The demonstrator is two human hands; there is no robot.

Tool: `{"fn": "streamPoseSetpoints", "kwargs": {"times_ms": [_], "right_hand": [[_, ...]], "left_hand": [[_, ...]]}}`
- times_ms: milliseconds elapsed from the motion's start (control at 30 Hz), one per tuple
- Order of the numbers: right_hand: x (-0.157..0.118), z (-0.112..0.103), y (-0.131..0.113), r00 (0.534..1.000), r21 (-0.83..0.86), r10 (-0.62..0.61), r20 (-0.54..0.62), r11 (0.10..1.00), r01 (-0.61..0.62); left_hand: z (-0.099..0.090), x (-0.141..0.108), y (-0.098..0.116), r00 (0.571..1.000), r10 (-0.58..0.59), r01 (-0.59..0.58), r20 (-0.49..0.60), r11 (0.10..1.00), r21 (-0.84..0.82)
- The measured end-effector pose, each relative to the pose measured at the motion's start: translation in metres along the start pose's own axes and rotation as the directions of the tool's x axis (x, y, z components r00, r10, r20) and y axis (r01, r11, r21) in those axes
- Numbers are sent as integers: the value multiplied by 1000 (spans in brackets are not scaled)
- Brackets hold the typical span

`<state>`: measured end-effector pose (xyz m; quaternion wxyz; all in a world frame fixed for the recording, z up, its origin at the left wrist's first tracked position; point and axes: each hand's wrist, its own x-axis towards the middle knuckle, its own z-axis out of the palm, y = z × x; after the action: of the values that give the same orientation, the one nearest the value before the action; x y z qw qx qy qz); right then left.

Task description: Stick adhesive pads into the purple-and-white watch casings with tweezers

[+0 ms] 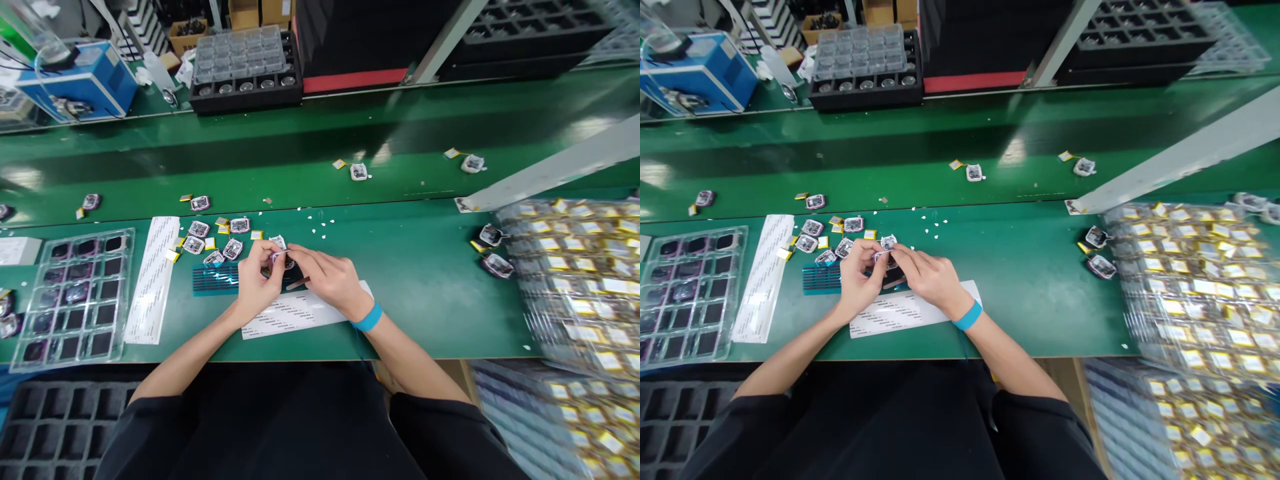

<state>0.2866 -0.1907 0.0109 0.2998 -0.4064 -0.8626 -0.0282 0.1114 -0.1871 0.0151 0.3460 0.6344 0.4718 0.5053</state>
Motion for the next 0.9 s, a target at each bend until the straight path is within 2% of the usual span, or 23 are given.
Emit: {"fn": "streamPoseSetpoints", "kwargs": {"times_ms": [200,400,600,767,900], "right_hand": [[2,5,1,997,31,0,-83,1000,3],[1,7,-4,981,134,161,-107,980,-146],[-1,-6,-7,999,33,11,-38,999,-9],[2,-12,-7,996,119,34,-86,993,-24],[4,-11,-12,980,251,114,-162,965,-71]], "left_hand": [[-2,2,1,998,-34,38,47,997,-65],[-6,5,1,994,17,-15,107,1000,-21],[-11,9,6,987,44,-41,152,999,-24],[-10,8,7,986,54,-51,155,998,-23],[-8,6,5,994,62,-55,87,995,-79]]}}
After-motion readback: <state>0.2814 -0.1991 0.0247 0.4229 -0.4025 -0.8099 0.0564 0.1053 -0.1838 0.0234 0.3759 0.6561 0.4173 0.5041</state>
